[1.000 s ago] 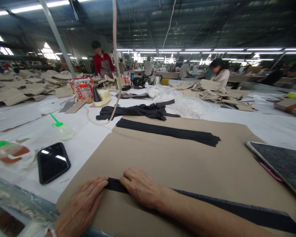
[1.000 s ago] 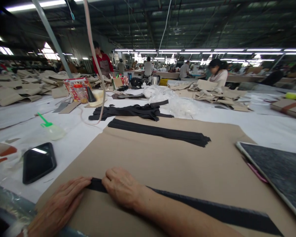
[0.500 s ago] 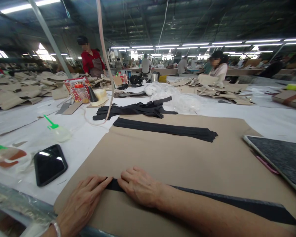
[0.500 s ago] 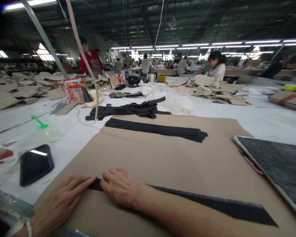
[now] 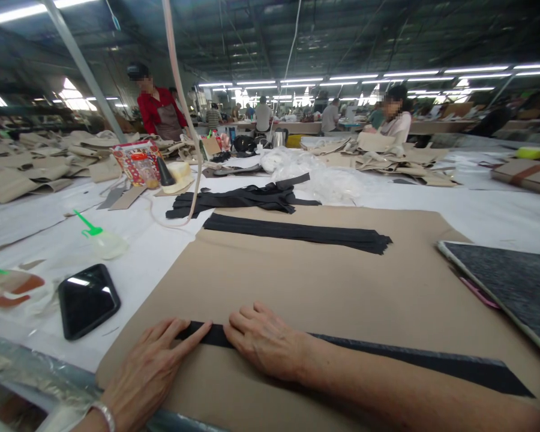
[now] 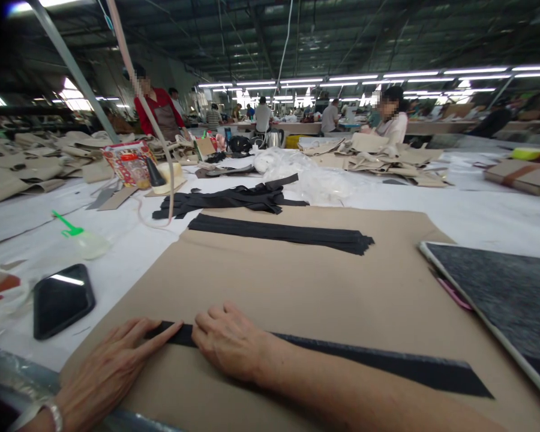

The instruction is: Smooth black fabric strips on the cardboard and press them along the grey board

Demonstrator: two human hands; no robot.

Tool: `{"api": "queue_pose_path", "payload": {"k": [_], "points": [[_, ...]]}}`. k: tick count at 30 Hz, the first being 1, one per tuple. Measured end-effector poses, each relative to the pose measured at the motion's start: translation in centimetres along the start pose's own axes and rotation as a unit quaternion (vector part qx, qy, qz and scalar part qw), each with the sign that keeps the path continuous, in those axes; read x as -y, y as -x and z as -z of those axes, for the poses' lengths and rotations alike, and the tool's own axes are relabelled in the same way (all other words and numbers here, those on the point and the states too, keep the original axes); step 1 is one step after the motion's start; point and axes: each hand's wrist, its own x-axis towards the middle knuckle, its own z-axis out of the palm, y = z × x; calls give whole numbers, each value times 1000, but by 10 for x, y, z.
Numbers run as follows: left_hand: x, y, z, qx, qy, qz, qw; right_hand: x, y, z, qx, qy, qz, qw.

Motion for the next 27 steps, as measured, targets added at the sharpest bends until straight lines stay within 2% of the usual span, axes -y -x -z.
{"api": "queue_pose_path", "payload": {"k": [10,18,27], "points": [[-4,0,3,-12,-27,-12,999,-5,27,13,13,-2,-15,1000],[-4,-2,4,18,-39,-10,999,-10,49,17,8,7,-25,1000],[-4,-3,5,23,-40,-12,999,-15,80,23,6,5,-39,999]]}}
